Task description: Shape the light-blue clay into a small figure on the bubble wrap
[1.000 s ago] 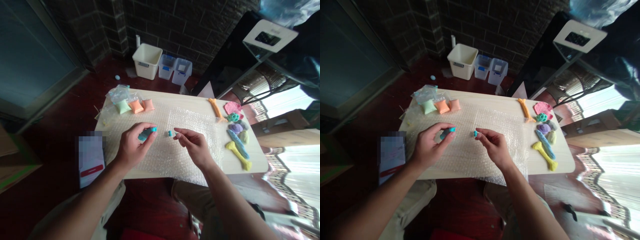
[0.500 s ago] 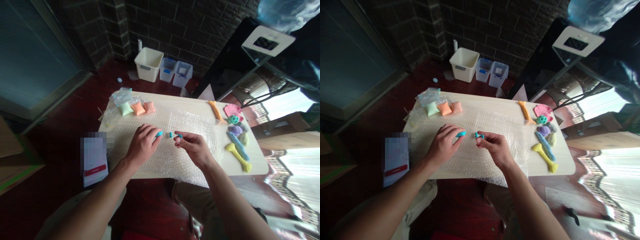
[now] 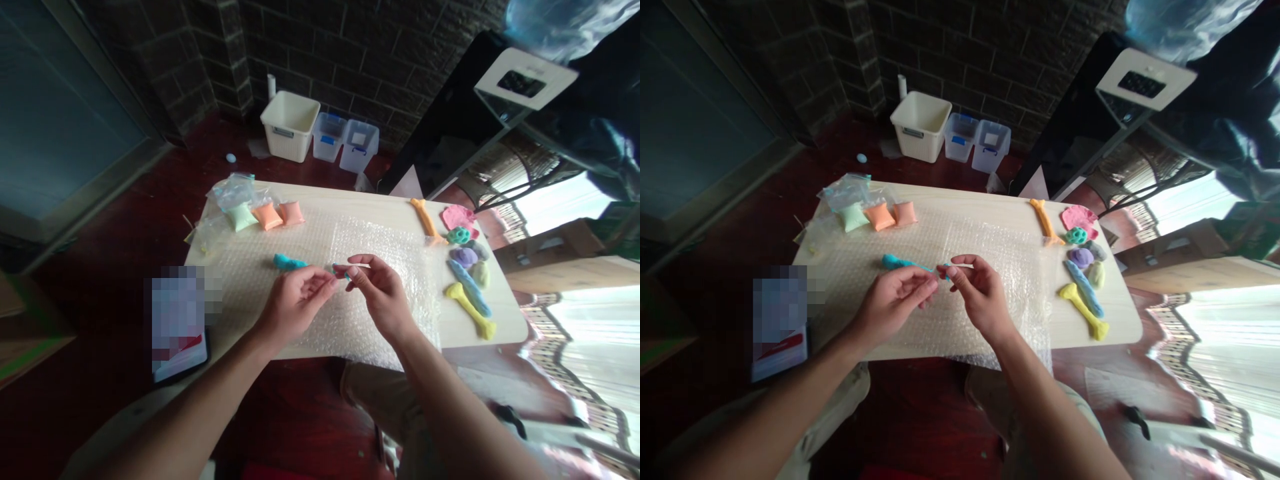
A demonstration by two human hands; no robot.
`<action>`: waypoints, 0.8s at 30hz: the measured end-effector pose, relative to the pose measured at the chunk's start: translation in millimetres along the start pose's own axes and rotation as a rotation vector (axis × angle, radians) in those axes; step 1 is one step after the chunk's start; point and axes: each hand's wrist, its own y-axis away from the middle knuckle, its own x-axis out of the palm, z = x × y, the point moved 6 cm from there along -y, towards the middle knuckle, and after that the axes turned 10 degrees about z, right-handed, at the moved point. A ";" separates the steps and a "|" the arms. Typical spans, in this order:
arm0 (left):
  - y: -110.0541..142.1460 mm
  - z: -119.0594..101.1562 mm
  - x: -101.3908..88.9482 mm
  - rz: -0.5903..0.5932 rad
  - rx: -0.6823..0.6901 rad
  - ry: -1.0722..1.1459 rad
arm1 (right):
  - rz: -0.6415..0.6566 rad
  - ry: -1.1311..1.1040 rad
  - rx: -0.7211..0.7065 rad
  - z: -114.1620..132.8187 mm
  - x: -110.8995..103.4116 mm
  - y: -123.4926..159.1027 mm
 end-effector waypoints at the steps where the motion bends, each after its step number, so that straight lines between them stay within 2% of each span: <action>1: -1.0 3.2 3.0 0.012 -0.026 0.123 | 0.020 -0.015 -0.013 -0.2 4.3 0.1; 5: -3.7 9.6 4.4 -0.046 -0.054 0.346 | 0.088 -0.048 -0.063 -2.4 20.8 1.9; 9: -3.0 13.0 -2.2 -0.118 -0.059 0.373 | 0.094 -0.001 -0.083 -1.7 27.4 4.9; 15: -2.2 18.8 -11.5 -0.196 -0.071 0.406 | 0.172 0.105 -0.078 3.2 26.3 7.6; 21: -6.1 22.8 -8.6 -0.156 -0.085 0.463 | 0.225 0.332 -0.188 10.4 25.8 12.5; 24: -8.4 23.3 -4.2 -0.094 -0.110 0.527 | 0.200 0.343 -0.209 10.6 22.3 13.4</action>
